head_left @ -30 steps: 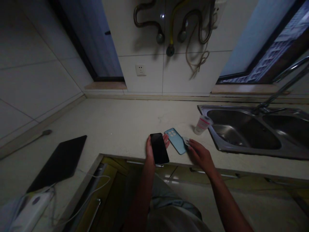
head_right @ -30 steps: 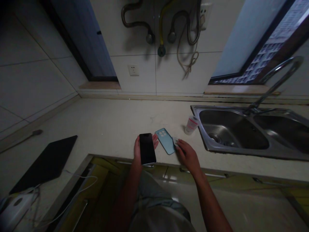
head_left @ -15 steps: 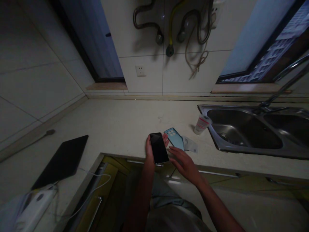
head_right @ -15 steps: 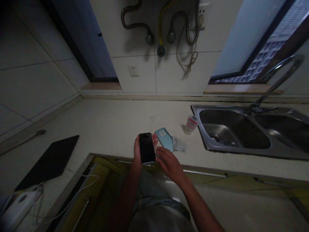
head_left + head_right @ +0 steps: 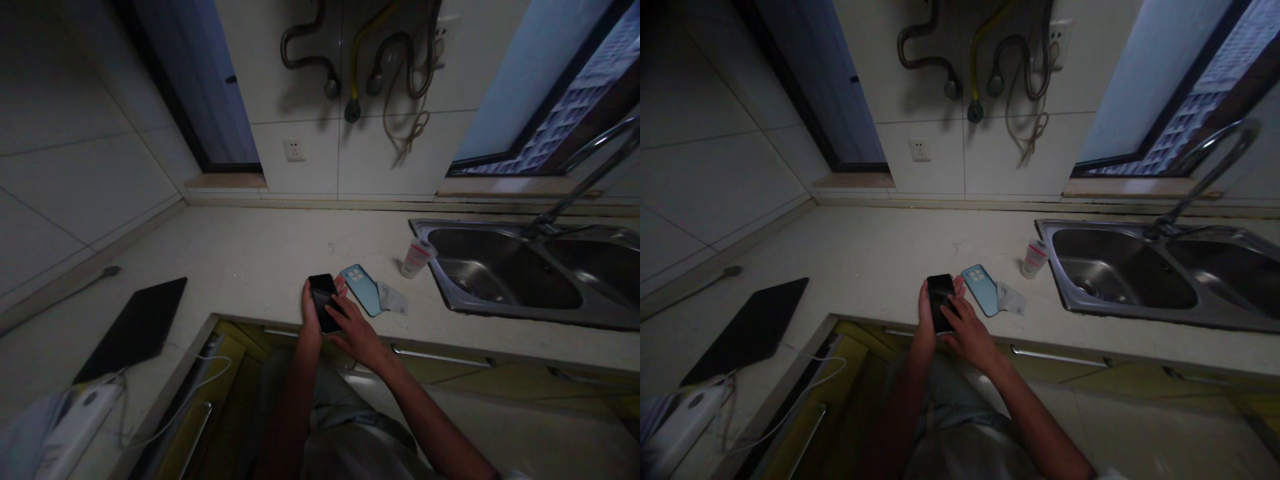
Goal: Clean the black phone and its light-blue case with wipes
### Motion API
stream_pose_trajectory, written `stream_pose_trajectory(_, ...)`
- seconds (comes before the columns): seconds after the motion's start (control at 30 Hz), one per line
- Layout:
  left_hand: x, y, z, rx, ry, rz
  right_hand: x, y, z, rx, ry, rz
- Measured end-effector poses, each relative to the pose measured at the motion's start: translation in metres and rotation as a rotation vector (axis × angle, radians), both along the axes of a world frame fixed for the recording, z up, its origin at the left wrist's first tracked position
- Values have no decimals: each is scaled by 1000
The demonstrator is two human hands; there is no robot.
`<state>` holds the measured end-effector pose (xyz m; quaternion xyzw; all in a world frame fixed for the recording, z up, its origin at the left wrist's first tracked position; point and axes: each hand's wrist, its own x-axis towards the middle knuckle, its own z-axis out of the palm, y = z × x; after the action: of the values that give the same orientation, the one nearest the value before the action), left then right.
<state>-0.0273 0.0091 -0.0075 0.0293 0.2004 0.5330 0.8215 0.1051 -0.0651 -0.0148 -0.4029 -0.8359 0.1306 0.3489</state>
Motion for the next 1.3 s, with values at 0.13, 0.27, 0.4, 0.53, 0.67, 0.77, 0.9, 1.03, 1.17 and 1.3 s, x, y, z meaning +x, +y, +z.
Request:
stream_pose_trajectory(0.13, 1, 1, 2, -24, 12, 11, 6, 8, -6, 47, 15, 33)
stream_pose_trajectory(0.27, 2, -1, 6, -24, 39, 17, 15, 11, -11, 73, 79, 74)
stream_pose_trajectory(0.4, 4, -2, 4, -31, 56, 21, 20, 9, -15, 63, 123, 65)
stream_pose_trajectory(0.53, 5, -2, 2, -44, 71, 28, 22, 6, -18, 48, 157, 53)
stream_pose_trajectory(0.67, 5, -3, 5, -53, 85, 28, 24, 6, -19, 44, 178, 47)
stream_pose_trajectory(0.77, 6, -5, 8, -55, 85, 28, 24, 6, -18, 37, 178, 45)
stream_pose_trajectory(0.9, 6, -6, 10, -64, 67, 40, 24, 6, -16, 39, 176, 51)
stream_pose_trajectory(1.03, 6, -6, 10, -67, 65, 33, 24, 5, -19, 56, 180, 32)
stream_pose_trajectory(1.17, 5, -7, 11, -68, 73, 27, 24, 2, -21, 62, 198, 18)
stream_pose_trajectory(1.3, 6, -9, 13, -48, 81, 31, 26, 0, -19, 36, 234, 6)
